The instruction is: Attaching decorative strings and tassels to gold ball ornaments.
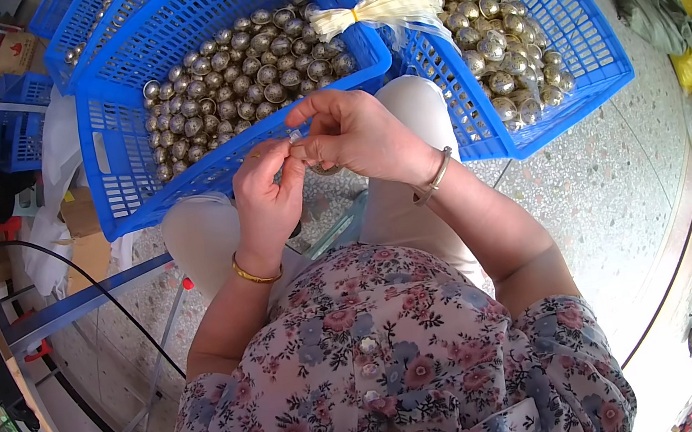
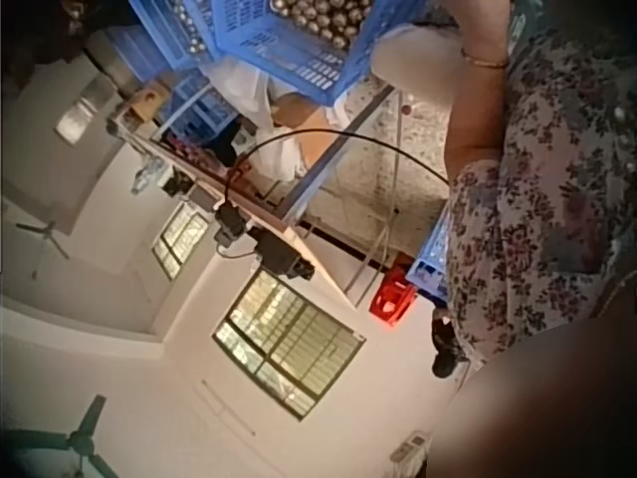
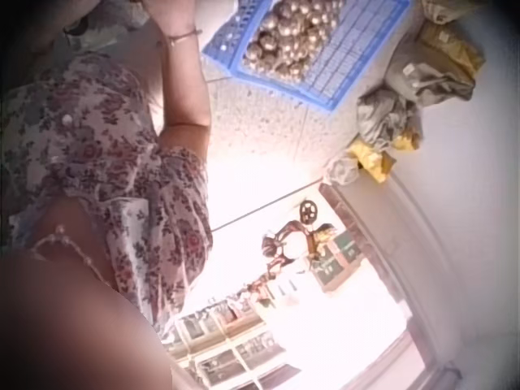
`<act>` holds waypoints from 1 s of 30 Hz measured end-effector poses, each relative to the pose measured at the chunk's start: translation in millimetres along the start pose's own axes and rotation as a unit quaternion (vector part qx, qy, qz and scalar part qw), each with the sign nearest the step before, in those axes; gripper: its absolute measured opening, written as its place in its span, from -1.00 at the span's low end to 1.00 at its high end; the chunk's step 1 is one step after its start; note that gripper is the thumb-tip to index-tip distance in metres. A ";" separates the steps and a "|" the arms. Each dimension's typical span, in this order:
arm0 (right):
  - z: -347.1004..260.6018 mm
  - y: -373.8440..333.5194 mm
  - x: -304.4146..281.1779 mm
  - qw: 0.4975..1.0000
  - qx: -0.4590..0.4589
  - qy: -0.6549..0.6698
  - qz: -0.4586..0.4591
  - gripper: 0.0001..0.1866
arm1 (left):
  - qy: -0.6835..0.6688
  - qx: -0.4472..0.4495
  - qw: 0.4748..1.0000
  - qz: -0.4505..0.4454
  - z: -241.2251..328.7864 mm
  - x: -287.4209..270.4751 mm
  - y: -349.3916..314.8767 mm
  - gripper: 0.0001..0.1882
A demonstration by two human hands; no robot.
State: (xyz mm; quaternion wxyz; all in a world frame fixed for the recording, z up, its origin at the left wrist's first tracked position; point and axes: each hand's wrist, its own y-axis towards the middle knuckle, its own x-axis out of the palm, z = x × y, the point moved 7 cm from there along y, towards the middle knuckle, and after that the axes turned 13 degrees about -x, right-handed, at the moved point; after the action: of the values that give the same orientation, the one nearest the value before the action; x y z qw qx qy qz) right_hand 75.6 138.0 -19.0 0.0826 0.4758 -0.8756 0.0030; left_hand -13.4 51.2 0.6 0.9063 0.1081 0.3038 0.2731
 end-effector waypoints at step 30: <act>-5.7 0.7 -15.7 0.997 -0.044 0.032 0.055 -0.95 | -0.211 -0.189 0.957 -0.062 -19.7 17.8 -1.1 -0.92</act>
State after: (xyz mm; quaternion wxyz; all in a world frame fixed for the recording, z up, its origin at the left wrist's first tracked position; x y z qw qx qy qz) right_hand 84.1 152.0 -15.6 0.1308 0.4221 -0.8969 -0.0162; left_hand -13.0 60.8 -24.1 0.9688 -0.0293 0.0547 0.2398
